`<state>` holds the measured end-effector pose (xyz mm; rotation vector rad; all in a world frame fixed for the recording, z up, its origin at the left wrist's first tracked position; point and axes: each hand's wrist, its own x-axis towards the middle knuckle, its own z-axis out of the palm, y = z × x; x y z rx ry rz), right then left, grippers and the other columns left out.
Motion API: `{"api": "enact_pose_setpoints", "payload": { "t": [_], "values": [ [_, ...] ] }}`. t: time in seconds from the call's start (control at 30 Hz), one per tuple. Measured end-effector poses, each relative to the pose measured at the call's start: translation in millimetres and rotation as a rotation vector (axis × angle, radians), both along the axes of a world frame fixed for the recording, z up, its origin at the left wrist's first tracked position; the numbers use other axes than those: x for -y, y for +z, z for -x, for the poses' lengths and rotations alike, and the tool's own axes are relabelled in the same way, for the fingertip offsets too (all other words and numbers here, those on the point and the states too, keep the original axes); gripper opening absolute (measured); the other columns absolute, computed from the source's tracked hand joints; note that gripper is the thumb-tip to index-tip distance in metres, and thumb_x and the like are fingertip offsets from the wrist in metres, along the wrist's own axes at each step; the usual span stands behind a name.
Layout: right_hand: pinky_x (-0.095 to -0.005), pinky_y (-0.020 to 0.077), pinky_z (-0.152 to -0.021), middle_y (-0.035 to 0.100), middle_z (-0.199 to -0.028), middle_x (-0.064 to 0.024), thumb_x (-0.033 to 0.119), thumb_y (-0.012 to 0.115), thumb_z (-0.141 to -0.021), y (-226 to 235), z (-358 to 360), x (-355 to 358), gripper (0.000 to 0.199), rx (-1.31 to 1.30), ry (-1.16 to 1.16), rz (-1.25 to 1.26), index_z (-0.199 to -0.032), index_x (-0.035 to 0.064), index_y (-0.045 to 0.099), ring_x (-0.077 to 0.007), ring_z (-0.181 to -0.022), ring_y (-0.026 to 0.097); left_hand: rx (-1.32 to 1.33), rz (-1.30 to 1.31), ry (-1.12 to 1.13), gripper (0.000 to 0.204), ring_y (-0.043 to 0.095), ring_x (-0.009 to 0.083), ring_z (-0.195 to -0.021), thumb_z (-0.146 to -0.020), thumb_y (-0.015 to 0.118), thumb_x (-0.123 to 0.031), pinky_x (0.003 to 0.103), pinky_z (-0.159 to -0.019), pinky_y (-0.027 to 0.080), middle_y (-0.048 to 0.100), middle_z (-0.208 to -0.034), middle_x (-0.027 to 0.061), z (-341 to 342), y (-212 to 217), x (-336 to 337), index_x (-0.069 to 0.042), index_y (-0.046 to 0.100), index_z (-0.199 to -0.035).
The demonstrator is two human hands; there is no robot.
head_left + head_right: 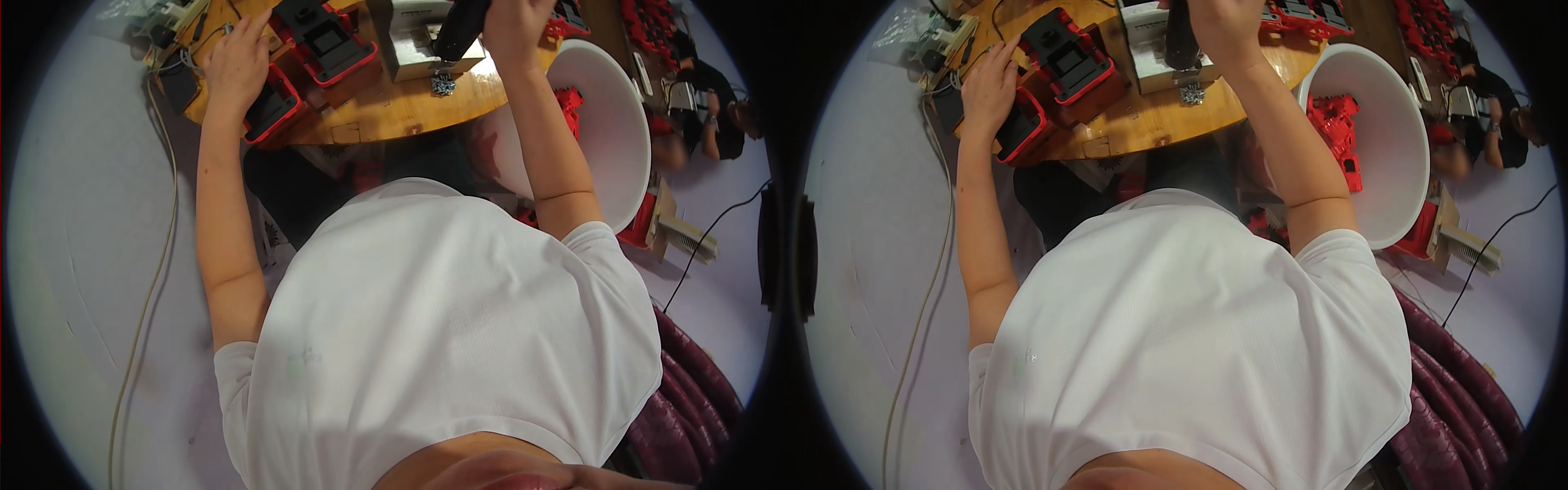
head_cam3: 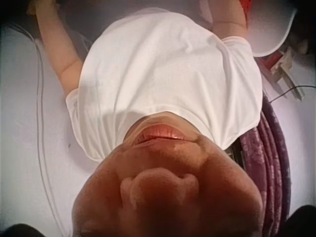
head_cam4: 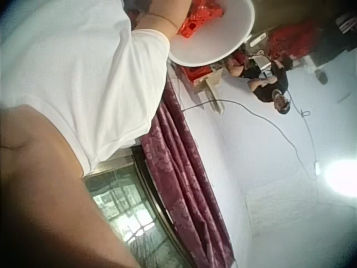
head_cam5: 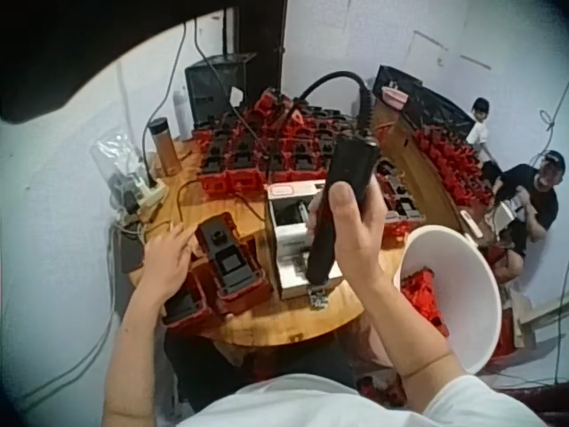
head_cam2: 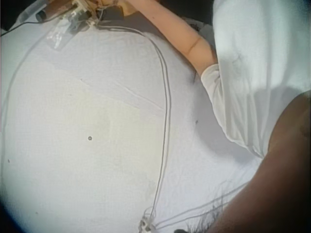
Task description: The person uses a handheld power tool to fasten components onto red and black plastic casings arranged on a wooden table. The person repeatedly picks up a casing, secures it in a metal fixture, and operates the tool on it before placing the finished unit aside. A second person is visible in the background performing similar assembly work.
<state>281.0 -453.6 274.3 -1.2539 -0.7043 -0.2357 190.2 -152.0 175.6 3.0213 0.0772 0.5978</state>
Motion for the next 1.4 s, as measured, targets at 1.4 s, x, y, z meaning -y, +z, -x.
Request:
{"api": "enact_pose_setpoints", "payload": {
  "t": [1.4],
  "values": [
    [-0.0289, 0.0484, -0.059, 0.058, -0.083, -0.0092, 0.043, 0.06, -0.093, -19, 12, 12, 0.048, 0.174, -0.114, -0.021, -0.112, 0.0021, 0.045, -0.0151, -0.067, 0.058, 0.039, 0.04, 0.012, 0.039, 0.058, 0.0305, -0.114, -0.096, 0.044, -0.03, 0.041, -0.096, 0.045, 0.059, -0.13, 0.0088, -3, -4, -1, -0.025, 0.055, -0.133]
  ]
}}
